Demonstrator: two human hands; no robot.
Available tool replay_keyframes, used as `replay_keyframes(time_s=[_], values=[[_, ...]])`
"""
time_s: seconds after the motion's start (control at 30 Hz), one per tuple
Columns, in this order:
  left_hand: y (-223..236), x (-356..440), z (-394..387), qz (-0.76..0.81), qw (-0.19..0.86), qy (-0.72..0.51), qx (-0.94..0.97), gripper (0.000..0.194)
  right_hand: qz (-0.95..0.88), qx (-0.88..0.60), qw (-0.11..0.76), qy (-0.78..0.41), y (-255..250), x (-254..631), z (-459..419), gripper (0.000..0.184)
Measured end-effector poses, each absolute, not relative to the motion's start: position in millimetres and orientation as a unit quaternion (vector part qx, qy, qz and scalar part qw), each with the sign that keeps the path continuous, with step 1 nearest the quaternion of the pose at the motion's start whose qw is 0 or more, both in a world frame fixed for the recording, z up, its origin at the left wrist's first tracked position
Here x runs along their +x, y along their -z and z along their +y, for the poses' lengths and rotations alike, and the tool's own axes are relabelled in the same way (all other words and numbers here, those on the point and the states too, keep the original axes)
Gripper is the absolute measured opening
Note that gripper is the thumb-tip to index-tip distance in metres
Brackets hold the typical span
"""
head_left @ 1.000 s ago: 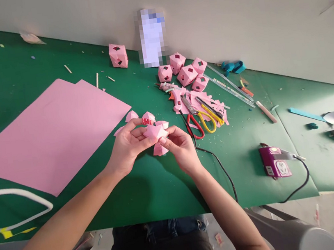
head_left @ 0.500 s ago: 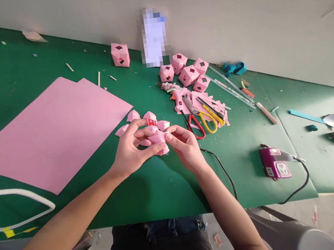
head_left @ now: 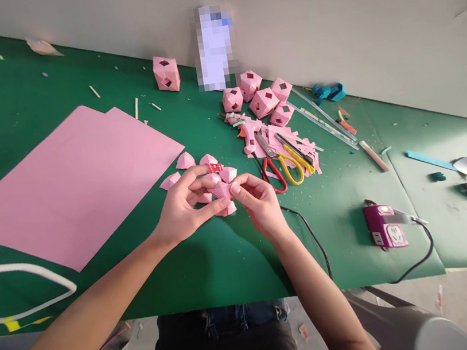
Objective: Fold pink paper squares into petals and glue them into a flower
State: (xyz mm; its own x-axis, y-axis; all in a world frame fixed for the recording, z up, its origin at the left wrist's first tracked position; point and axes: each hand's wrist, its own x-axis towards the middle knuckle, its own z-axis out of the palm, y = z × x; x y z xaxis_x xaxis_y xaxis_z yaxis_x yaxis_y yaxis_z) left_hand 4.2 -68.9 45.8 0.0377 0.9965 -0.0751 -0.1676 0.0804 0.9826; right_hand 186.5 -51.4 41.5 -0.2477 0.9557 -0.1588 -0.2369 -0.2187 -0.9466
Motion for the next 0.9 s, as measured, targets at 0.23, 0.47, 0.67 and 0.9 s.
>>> replay_keyframes(time_s=[0.23, 0.47, 0.67, 0.9], values=[[-46.2, 5.7, -68.7, 0.454, 0.573, -0.515, 0.448, 0.06, -0.431, -0.414, 0.45, -0.664, -40.8, 185.6, -50.5, 0.043], [-47.1, 4.3, -63.1, 0.444, 0.622, -0.515, 0.387, 0.056, -0.422, -0.43, 0.445, -0.662, -36.2, 185.0, -50.0, 0.044], [-41.2, 1.5, -50.1, 0.398, 0.745, -0.496, 0.2, 0.021, -0.375, -0.441, 0.447, -0.682, -32.7, 182.8, -46.1, 0.053], [-40.2, 2.4, -51.1, 0.392, 0.736, -0.518, 0.193, 0.017, -0.406, -0.462, 0.43, -0.66, -34.6, 182.1, -49.3, 0.041]])
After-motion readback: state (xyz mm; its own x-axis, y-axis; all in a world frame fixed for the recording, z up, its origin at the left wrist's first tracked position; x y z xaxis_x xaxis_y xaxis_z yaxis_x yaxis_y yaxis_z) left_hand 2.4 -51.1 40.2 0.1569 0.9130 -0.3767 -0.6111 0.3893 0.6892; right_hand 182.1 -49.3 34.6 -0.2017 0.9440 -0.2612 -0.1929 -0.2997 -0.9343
